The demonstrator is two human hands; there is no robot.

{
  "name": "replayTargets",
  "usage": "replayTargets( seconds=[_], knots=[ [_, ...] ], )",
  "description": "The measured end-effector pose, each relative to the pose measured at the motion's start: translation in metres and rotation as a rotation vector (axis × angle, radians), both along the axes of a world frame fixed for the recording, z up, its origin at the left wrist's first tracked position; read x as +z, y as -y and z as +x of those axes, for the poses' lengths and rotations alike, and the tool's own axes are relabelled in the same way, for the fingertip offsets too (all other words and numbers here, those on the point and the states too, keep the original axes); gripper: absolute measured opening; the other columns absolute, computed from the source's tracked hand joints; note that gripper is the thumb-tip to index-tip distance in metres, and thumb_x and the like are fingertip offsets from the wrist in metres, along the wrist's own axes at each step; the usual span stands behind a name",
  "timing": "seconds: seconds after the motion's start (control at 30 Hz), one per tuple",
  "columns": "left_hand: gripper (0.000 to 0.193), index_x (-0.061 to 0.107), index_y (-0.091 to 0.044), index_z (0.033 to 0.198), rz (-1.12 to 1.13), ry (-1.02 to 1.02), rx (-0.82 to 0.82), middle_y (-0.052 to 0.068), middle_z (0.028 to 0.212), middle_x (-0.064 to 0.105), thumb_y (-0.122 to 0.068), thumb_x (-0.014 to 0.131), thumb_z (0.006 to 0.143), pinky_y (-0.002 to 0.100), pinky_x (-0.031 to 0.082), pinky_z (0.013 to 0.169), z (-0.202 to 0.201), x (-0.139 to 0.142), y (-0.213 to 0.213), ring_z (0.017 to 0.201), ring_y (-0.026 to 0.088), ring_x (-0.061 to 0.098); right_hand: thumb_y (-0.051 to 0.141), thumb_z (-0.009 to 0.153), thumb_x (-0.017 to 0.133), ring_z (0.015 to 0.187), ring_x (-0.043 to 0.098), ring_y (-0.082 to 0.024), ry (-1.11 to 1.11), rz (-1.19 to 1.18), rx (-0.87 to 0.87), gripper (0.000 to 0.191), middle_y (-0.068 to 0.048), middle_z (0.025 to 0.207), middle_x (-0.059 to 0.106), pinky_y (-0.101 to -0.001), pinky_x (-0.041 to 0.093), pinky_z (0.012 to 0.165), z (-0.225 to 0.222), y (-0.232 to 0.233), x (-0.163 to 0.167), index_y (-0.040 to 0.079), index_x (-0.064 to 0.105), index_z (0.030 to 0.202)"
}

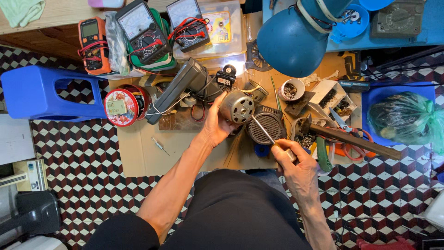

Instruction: The person disassembles a small electric motor, removes the rotor, and uses a hammer and screwdriver to adjust internal components. They repeatedly insert and remove the rotor, tapping it with the hammer and probing with the screwdriver before placing the parts back on the workbench.

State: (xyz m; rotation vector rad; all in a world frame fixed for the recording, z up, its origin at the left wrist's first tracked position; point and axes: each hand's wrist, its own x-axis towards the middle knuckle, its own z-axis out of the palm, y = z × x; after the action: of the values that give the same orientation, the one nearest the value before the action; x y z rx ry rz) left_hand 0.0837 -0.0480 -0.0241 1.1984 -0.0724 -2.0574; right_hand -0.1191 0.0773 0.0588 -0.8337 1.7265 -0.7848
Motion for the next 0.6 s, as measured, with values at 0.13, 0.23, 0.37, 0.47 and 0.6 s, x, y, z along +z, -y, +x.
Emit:
replayTargets(
  seconds=[0.13, 0.23, 0.37, 0.47, 0.6],
  knots=[
    [0.052, 0.066, -0.019, 0.123, 0.058, -0.124, 0.005, 0.002, 0.116, 0.069, -0.059, 0.063, 0.090, 0.038, 0.057, 0.085, -0.006, -0.002, 0.002, 0.105, 0.018, 0.066, 0.027, 0.092, 0.070, 0.058, 0.055, -0.006, -0.026, 0.019, 0.048, 0.028, 0.000, 0.068, 0.060, -0.0214, 0.044, 0.051, 0.000, 0.015, 0.002, 0.007, 0.076, 0.112],
    [0.049, 0.066, -0.020, 0.124, 0.073, -0.137, 0.024, 0.001, 0.117, 0.069, -0.056, 0.063, 0.090, 0.040, 0.057, 0.088, -0.007, -0.004, 0.003, 0.106, 0.018, 0.066, 0.027, 0.093, 0.069, 0.059, 0.055, -0.006, -0.100, 0.029, 0.106, 0.028, 0.001, 0.070, 0.061, -0.0217, 0.044, 0.051, 0.000, 0.023, -0.001, 0.008, 0.075, 0.112],
    [0.050, 0.065, -0.020, 0.125, 0.039, -0.152, 0.012, 0.001, 0.117, 0.069, -0.056, 0.063, 0.091, 0.039, 0.057, 0.087, -0.008, -0.005, 0.005, 0.106, 0.018, 0.066, 0.027, 0.092, 0.071, 0.062, 0.052, -0.006, -0.134, -0.012, 0.106, 0.029, 0.000, 0.073, 0.062, -0.0226, 0.041, 0.052, 0.001, 0.026, -0.004, 0.007, 0.076, 0.111],
    [0.050, 0.065, -0.021, 0.124, 0.039, -0.123, -0.004, 0.000, 0.116, 0.069, -0.057, 0.064, 0.089, 0.038, 0.057, 0.085, -0.008, -0.006, 0.007, 0.104, 0.016, 0.066, 0.028, 0.093, 0.069, 0.062, 0.053, -0.006, -0.144, 0.016, 0.124, 0.029, 0.000, 0.072, 0.064, -0.0227, 0.042, 0.053, -0.001, 0.028, -0.006, 0.008, 0.076, 0.112],
    [0.054, 0.065, -0.020, 0.125, 0.000, -0.098, -0.037, 0.000, 0.113, 0.070, -0.059, 0.066, 0.088, 0.033, 0.055, 0.079, -0.008, -0.008, 0.007, 0.099, 0.014, 0.065, 0.028, 0.092, 0.070, 0.063, 0.056, -0.007, -0.192, 0.006, 0.157, 0.029, 0.000, 0.074, 0.065, -0.0227, 0.044, 0.054, -0.002, 0.030, -0.007, 0.008, 0.076, 0.112]
  ],
)
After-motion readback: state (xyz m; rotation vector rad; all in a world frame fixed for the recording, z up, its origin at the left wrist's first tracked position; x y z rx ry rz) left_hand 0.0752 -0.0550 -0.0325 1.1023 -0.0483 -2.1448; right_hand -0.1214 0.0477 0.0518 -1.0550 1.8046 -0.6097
